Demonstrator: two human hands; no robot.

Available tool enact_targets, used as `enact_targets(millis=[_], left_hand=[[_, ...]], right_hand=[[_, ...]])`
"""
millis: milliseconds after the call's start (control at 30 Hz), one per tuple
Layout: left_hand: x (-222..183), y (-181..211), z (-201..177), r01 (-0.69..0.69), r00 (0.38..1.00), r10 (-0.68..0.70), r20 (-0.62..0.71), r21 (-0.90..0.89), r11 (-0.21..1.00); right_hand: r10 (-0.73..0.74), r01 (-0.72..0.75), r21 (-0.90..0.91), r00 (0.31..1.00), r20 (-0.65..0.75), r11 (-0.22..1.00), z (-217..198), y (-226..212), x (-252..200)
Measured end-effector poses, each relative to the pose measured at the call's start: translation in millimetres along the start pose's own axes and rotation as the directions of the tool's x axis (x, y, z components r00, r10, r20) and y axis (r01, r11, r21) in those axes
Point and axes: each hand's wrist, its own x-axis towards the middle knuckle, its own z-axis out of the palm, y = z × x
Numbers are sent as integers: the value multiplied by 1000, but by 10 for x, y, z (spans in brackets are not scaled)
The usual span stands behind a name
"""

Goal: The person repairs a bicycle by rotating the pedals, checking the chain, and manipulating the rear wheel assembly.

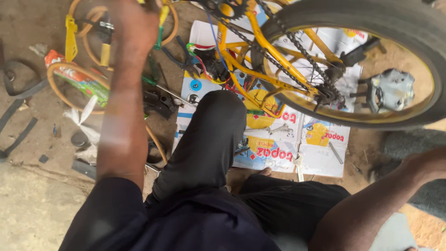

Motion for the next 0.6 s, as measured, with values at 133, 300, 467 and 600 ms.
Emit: enact_targets(millis=[133, 300, 467, 600], left_hand=[[-44, 94, -11, 47, 997, -51, -63, -71, 996], [-146, 117, 49, -173, 979, 133, -152, -291, 941], [12, 1, 104, -158, 965, 52, -257, -409, 899], [183, -47, 181, -117, 968, 26, -249, -357, 927]], right_hand=[[-15, 15, 36, 1000, 12, 999, 22, -181, -38], [-53, 49, 124, 998, 32, 991, 132, -457, -115], [-159, 152, 298, 987, 0, 942, 127, -859, -291], [-191, 193, 400, 981, -44, 896, 107, -1054, -375]])
